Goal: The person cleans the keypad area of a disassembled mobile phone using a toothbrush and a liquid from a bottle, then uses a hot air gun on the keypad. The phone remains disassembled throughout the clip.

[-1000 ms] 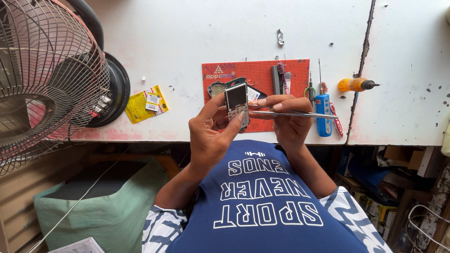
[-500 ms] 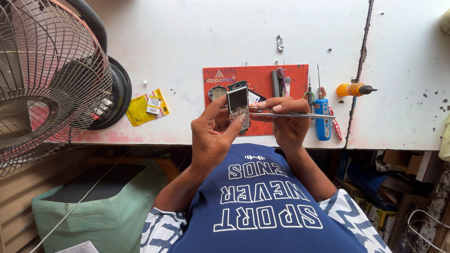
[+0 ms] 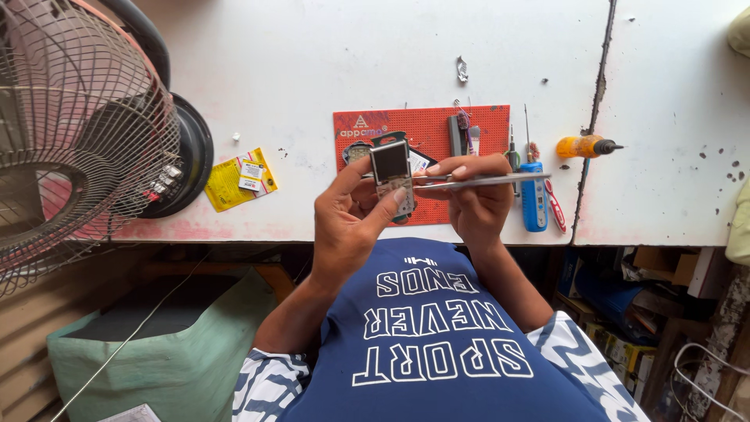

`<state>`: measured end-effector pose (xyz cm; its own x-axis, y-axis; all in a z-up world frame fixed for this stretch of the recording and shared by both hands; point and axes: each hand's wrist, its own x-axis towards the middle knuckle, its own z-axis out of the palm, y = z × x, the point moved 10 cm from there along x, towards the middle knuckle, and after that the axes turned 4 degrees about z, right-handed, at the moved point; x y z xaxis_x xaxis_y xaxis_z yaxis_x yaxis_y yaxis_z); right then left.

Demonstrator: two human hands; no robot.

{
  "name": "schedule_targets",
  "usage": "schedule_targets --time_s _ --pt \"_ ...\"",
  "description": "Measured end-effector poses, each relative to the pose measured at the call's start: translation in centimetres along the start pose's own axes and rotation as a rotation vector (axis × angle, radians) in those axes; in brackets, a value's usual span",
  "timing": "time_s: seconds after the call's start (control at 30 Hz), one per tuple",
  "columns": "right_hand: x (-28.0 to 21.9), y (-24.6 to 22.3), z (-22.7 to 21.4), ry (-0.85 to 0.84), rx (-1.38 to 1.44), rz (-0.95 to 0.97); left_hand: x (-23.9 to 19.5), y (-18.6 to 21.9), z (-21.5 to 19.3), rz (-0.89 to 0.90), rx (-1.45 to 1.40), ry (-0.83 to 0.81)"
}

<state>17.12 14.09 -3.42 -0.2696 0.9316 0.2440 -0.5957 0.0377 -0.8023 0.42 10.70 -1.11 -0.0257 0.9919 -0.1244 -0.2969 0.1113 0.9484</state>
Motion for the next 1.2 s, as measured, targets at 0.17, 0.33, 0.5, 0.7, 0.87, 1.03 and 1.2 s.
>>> schedule_targets --time_s 0.17,0.33,0.5,0.7,0.87,1.03,1.2 --pt "-0.4 -1.6 -6.4 0.264 0.024 0.008 0.2 -0.5 -1.1 0.014 -0.032 0.040" --pt "-3.4 -2.9 -13.9 0.527 -0.547 0.189 -0.1 -1.3 -2.8 -0.032 0.015 0.101" --pt "-7.3 -0.9 -15.0 0.540 -1.069 0.397 -0.7 -1.5 -3.5 -0.021 0.078 0.112" --pt "-7.8 -0.6 -11.8 0.444 -1.465 0.164 -1.7 -2.8 -3.2 -0.079 0.071 0.074" --pt "-9.6 -1.4 -9.7 0.435 -1.411 0.149 -2.1 -3.3 -2.1 -0.097 0.106 0.036" --pt "-12.3 -0.8 -5.3 0.225 -1.311 0.139 -2.0 -5.2 0.5 -0.159 0.092 -0.043" --pt "-17.6 -3.1 -7.2 0.401 -1.287 0.208 -1.5 -8.3 6.1 -0.261 0.081 -0.243"
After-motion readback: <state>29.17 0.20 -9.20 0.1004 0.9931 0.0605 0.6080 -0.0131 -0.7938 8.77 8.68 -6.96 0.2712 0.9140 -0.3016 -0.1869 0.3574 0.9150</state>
